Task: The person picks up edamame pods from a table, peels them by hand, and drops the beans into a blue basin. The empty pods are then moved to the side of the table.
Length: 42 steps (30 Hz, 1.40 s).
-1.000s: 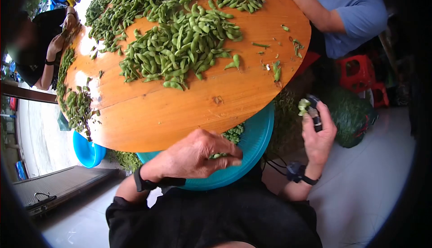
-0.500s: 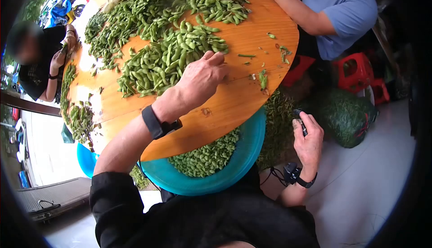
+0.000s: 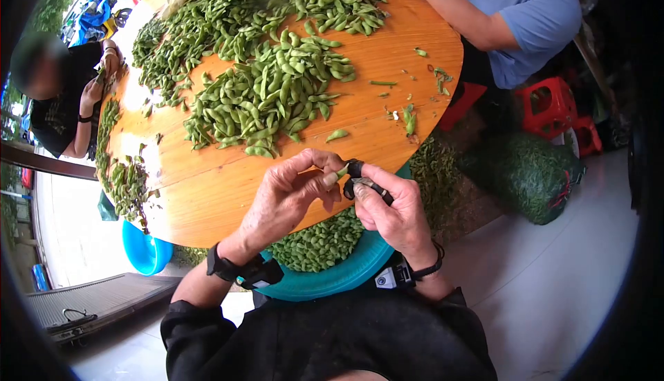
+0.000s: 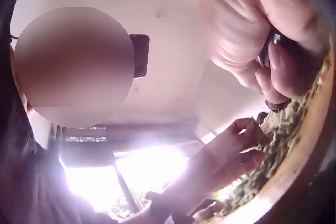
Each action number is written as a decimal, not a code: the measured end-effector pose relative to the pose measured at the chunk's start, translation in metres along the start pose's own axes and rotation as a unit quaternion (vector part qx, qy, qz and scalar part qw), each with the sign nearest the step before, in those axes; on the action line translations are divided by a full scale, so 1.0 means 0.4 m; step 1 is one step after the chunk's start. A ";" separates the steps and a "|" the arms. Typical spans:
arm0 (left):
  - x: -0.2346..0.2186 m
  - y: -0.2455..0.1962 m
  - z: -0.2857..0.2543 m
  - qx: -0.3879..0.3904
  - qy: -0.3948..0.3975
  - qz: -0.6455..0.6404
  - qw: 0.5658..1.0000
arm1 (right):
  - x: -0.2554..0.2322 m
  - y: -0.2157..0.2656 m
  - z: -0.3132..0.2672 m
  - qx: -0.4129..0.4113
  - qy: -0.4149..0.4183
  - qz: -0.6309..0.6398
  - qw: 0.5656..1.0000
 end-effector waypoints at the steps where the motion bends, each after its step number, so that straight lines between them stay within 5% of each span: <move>1: 0.004 0.009 -0.005 0.000 -0.002 -0.002 1.000 | 0.006 -0.006 0.002 0.001 0.000 0.009 1.000; 11: 0.012 0.050 -0.037 0.038 -0.099 -0.052 0.993 | 0.023 -0.043 0.010 0.045 0.041 0.094 0.994; 14: 0.013 0.048 -0.040 0.048 -0.108 0.023 0.993 | 0.020 -0.059 0.011 0.065 0.046 0.161 0.984; 17: 0.000 0.068 -0.037 0.046 -0.114 -0.071 0.990 | 0.014 -0.044 0.012 0.027 0.059 0.071 0.995; 19: -0.004 0.111 -0.028 -0.004 -0.036 -0.301 0.953 | 0.008 -0.039 0.013 -0.029 0.071 0.040 0.996; 26: 0.024 0.122 -0.015 0.022 0.001 -0.408 0.913 | 0.003 -0.025 0.026 -0.027 0.085 0.058 0.994; 27: 0.030 0.114 -0.015 0.021 0.000 -0.409 0.912 | 0.000 -0.019 0.026 -0.051 0.068 -0.018 0.996; 30: 0.027 0.097 -0.022 -0.004 -0.056 -0.278 0.959 | 0.000 -0.013 0.024 -0.098 0.041 -0.161 0.981; 32: 0.016 0.083 -0.033 -0.009 -0.048 -0.040 0.998 | 0.004 -0.004 0.022 -0.123 0.034 -0.228 0.965; 34: 0.007 0.073 -0.041 -0.011 -0.040 0.063 0.997 | 0.015 0.019 0.010 -0.172 0.028 -0.319 0.932; 37: 0.025 0.036 -0.044 0.088 -0.035 0.367 0.925 | 0.020 0.017 0.006 -0.186 0.009 -0.343 0.921; 40: 0.048 0.037 -0.047 0.159 -0.073 0.461 0.870 | 0.041 0.029 -0.006 -0.199 -0.027 -0.388 0.899; 42: 0.051 0.043 -0.050 0.175 -0.085 0.451 0.871 | 0.046 0.021 -0.004 -0.205 -0.039 -0.385 0.899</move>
Point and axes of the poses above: each hand's wrist, its own z-axis towards the middle knuckle, its own x-axis out of the palm, y = z × x, the point moved 5 cm from there along z, towards the middle knuckle, and after that the axes turned 7 degrees about y, right-handed, at the moved point
